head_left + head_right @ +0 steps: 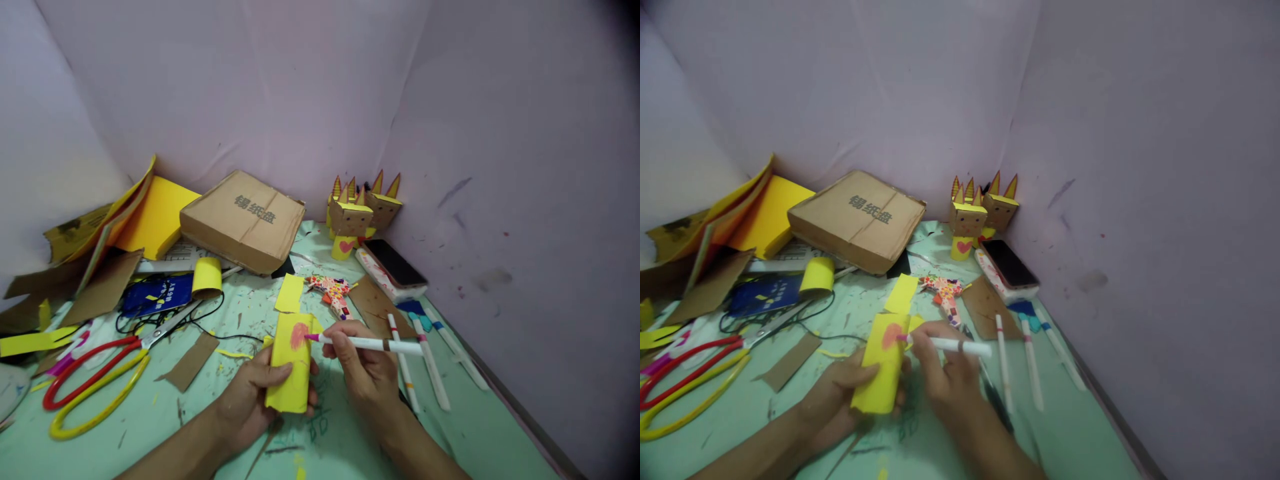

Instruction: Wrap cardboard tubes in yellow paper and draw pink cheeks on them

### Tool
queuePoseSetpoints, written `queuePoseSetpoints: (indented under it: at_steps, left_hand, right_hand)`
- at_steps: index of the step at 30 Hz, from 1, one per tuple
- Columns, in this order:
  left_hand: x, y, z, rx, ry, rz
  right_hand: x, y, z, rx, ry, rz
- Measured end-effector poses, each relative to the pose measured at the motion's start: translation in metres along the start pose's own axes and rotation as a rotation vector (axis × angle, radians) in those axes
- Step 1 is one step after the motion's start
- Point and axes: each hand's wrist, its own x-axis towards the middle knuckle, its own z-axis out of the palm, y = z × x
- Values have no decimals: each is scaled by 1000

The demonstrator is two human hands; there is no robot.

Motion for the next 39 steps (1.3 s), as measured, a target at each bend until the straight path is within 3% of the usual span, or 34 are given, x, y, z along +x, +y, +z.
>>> queuePoseSetpoints:
  at_steps: [7,13,18,23,29,33,36,39]
  left_hand:
    - [-1,2,3,-25,36,3]
    - [-2,0,2,-36,147,-5]
    - [-1,-2,6,33,79,47]
    - [-2,-5,8,93,119,57]
    - [-1,-14,9,267,30,175]
    - [0,-16,10,322,123,175]
    - [-1,-15,12,419,235,190]
    - [-1,-15,14,435,272,185]
  right_hand:
    - [0,1,0,14,22,7]
    - [2,1,-3,120,44,-63]
    - [2,-1,0,156,155,-14]
    - [3,-5,6,158,72,-17]
    - [-6,-1,8,135,-49,-9]
    - [-7,-1,5,111,-68,-36]
    - [1,-3,0,129,21,-29]
    - [7,-3,-5,130,112,-7]
